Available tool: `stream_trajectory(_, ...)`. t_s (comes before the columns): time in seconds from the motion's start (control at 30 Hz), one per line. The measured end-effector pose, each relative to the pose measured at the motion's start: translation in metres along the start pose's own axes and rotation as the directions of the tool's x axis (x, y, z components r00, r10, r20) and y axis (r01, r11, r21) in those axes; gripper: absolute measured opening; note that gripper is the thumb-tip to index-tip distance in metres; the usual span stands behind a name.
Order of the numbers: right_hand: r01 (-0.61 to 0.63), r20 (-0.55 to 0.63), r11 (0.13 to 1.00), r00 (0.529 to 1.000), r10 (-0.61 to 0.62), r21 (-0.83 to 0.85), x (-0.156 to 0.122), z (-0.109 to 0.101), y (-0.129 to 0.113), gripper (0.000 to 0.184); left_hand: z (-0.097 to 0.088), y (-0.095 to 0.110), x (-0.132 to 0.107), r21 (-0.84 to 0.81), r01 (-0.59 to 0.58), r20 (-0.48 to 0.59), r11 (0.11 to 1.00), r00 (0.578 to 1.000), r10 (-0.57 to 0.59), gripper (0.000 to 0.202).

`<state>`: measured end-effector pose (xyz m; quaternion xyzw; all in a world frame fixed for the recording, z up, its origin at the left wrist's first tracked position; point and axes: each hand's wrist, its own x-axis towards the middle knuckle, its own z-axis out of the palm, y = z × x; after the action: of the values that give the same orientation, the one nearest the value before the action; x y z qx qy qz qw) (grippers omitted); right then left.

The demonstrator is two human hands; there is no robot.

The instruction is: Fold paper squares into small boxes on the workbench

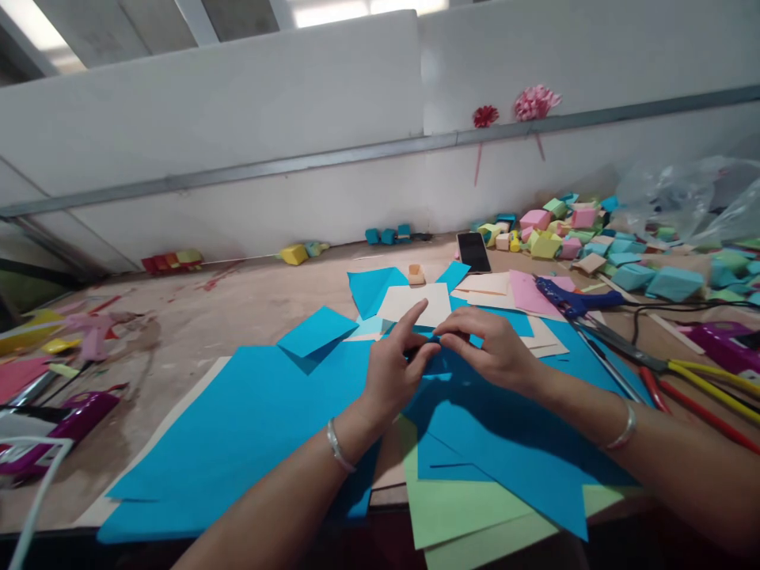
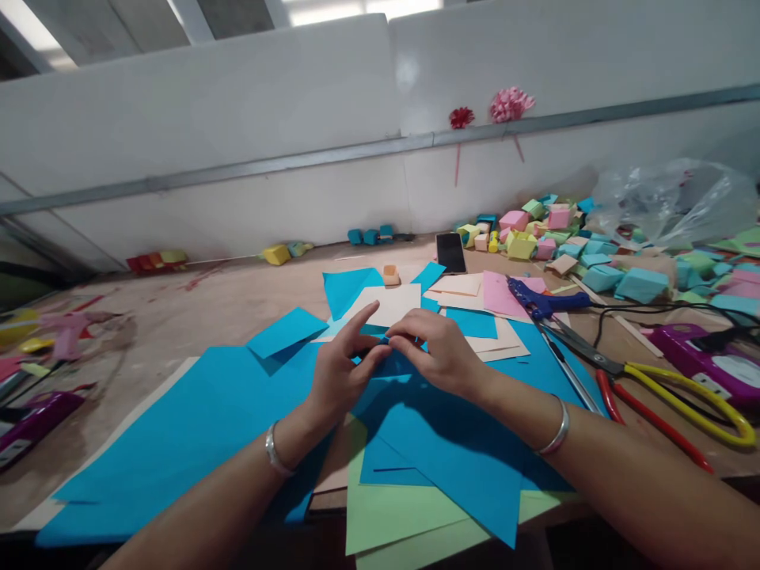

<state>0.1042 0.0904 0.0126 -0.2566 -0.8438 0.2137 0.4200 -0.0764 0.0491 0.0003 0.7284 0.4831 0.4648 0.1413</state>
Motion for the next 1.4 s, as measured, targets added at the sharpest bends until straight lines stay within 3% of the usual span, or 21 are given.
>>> stream_trajectory(0.2, 0.042, 0.021, 0.995, 0.999, -0.041, -0.090, -0.003, 0.005, 0.003, 0.016, 0.006, 0.000, -0.002, -0.071, 0.058, 0.089, 0.996, 0.995, -0.052, 0.059)
stream_trajectory(0.3, 0.090, -0.026, 0.986, 0.995, -0.094, -0.137, -0.003, 0.007, 0.004, 0.017, 0.006, 0.001, 0.001, -0.171, 0.201, 0.133, 0.964, 0.975, -0.180, 0.037)
stream_trajectory(0.37, 0.122, -0.057, 0.979, 0.989, -0.133, -0.161, -0.003, 0.007, 0.004, 0.018, 0.004, 0.002, 0.004, -0.239, 0.338, 0.195, 0.910, 0.935, -0.296, 0.020)
stream_trajectory(0.47, 0.168, -0.106, 0.965, 0.976, -0.192, -0.202, -0.002, 0.005, 0.005, 0.017, 0.001, 0.003, 0.008, -0.305, 0.511, 0.292, 0.804, 0.853, -0.432, 0.014)
stream_trajectory(0.63, 0.225, -0.217, 0.938, 0.933, -0.286, -0.265, 0.003, -0.010, 0.010, 0.014, -0.002, 0.004, 0.010, -0.312, 0.627, 0.334, 0.713, 0.776, -0.536, 0.017)
stream_trajectory(0.77, 0.258, -0.273, 0.927, 0.903, -0.331, -0.271, 0.006, -0.021, 0.016, 0.011, -0.001, 0.005, 0.010, -0.333, 0.618, 0.285, 0.712, 0.786, -0.549, 0.017)
stream_trajectory(0.93, 0.241, -0.294, 0.931, 0.901, -0.319, -0.274, 0.006, -0.023, 0.019, 0.012, -0.002, 0.010, 0.010, -0.441, 0.614, 0.320, 0.654, 0.789, -0.525, 0.023)
stream_trajectory(1.1, 0.261, -0.285, 0.927, 0.898, -0.336, -0.269, 0.006, -0.020, 0.018, 0.012, -0.006, 0.013, 0.011, -0.462, 0.572, 0.295, 0.678, 0.820, -0.490, 0.022)
stream_trajectory(1.17, 0.207, -0.296, 0.938, 0.910, -0.289, -0.278, 0.006, -0.019, 0.018, 0.013, -0.006, 0.015, 0.010, -0.435, 0.556, 0.262, 0.708, 0.831, -0.492, 0.018)
stream_trajectory(1.3, -0.058, -0.330, 0.952, 0.943, -0.046, -0.300, 0.004, -0.012, 0.018, 0.018, -0.004, 0.019, 0.008, -0.336, 0.486, 0.179, 0.807, 0.874, -0.452, 0.014)
stream_trajectory(1.4, -0.169, -0.312, 0.934, 0.948, 0.066, -0.315, 0.002, -0.007, 0.019, 0.020, -0.004, 0.019, 0.008, -0.315, 0.460, 0.222, 0.830, 0.886, -0.406, 0.016)
